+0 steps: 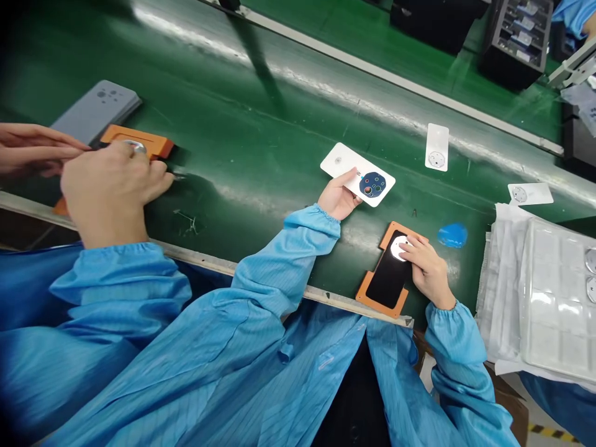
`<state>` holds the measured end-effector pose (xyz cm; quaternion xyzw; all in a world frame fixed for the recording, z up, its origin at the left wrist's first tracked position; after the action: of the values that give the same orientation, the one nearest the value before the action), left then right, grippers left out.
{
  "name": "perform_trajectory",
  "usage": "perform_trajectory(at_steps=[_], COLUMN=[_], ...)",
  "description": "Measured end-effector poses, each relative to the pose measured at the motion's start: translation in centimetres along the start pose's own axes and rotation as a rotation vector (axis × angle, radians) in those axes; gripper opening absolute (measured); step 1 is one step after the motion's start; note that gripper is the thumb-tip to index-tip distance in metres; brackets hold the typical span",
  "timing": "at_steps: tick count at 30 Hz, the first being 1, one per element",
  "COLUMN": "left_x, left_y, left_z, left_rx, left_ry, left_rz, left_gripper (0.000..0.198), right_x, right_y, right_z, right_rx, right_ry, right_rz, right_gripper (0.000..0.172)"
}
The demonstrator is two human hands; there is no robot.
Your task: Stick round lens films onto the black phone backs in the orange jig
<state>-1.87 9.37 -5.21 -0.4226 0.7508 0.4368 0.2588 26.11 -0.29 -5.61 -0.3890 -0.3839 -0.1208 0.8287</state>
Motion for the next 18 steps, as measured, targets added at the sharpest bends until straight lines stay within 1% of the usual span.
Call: perform_trajectory(at_steps=[3,5,8,11,13,15,16,18], left_x=[0.1,0.0,-0.2,-0.3,-0.3,-0.3,-0.3,-0.3], left_y=[-0.2,-0.5,-1.3,-2.6,-3.5,-4.3,-4.5,-4.8], left_z=[0.1,-0.1,-0.5,-0.9,-1.0,-1.1,-1.2,-1.6], left_rx=[0.003,0.001,-0.005,-0.026,-0.055,-0.105,-0.132,-0.172], left_ry=[-0.020,-0.047,-0.119,-0.198,-0.201,-0.174,-0.162,-0.160], left_rz=[0.001,0.013,0.070,0.150,0.234,0.338,0.385,0.451], left_gripper=[0.010,0.012,0.020,0.029,0.036,0.040,0.040,0.042], right_x=[-0.3,-0.6,-1.1,-1.1,-0.7,-0.1,0.2,0.6], right_y=[0.2,0.1,-0.2,-0.4,-0.6,-0.7,-0.8,-1.0], right_z=[0.2,-0.1,-0.4,-0.2,0.5,1.8,2.6,4.1], right_rx=[-0.025,-0.035,-0.024,-0.020,-0.017,-0.025,-0.041,-0.084], right_ry=[0.010,0.039,0.062,0.057,0.034,0.047,0.076,0.188], right_rz=[0.016,0.037,0.031,-0.003,-0.009,-0.020,-0.022,-0.007], right_gripper=[0.037,0.038,0.037,0.036,0.036,0.035,0.034,0.031])
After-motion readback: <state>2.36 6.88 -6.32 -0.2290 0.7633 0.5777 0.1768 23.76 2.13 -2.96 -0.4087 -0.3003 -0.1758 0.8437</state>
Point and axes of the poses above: each hand's wrist, its own z-axis towards the middle knuckle, its own x-axis out of the back of the hand, y = z × x, the point moved 1 cm from there along z, towards the middle knuckle, and after that the axes turned 1 degree about x, right-handed, at the moved point
